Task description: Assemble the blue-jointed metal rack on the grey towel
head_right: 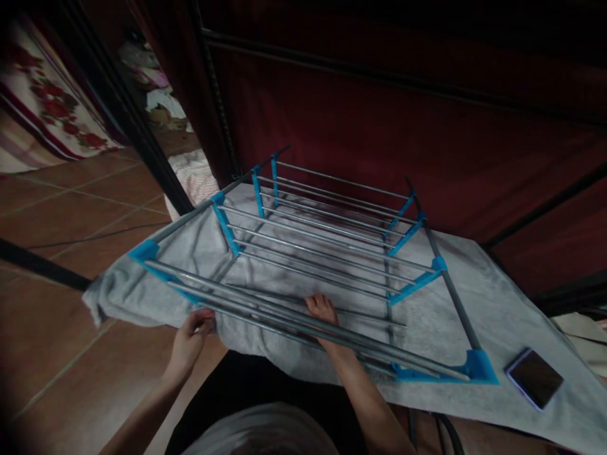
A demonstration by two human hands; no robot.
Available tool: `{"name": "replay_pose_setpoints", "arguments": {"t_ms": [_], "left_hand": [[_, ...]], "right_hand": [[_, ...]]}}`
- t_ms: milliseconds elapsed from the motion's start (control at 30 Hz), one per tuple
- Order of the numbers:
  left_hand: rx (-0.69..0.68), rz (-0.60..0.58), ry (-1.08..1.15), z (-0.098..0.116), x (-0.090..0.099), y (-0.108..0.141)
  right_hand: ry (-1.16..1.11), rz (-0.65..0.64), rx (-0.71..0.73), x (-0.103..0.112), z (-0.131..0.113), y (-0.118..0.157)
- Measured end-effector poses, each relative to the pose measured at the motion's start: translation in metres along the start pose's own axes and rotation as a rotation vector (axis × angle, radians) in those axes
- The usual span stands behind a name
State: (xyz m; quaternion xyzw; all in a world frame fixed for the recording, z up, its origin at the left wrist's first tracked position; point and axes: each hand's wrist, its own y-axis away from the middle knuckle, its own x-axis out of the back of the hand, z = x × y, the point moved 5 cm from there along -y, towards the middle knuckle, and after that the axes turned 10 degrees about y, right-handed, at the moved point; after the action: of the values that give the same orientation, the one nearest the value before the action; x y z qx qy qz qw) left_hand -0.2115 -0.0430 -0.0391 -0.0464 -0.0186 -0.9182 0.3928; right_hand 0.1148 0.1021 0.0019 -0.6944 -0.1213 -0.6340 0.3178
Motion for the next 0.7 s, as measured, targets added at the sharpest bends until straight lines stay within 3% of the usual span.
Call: {"name": "replay_pose_setpoints", "arguments": {"t_ms": [233, 500, 700], "left_hand": [[0.103, 0.014, 0.121, 0.003, 0.001, 0.004], [0.318, 0.012, 0.409, 0.027, -0.004, 0.025], [0.506, 0.033, 0.657, 0.042, -0.005, 0.025]], "right_hand": [[0.132, -0.076, 0.085, 0.034, -0.027, 0.021], [0.040, -0.168, 0.072, 0.025, -0.056, 0.044], [-0.019, -0.203, 0.115, 0.029, -0.077, 0.047]]}}
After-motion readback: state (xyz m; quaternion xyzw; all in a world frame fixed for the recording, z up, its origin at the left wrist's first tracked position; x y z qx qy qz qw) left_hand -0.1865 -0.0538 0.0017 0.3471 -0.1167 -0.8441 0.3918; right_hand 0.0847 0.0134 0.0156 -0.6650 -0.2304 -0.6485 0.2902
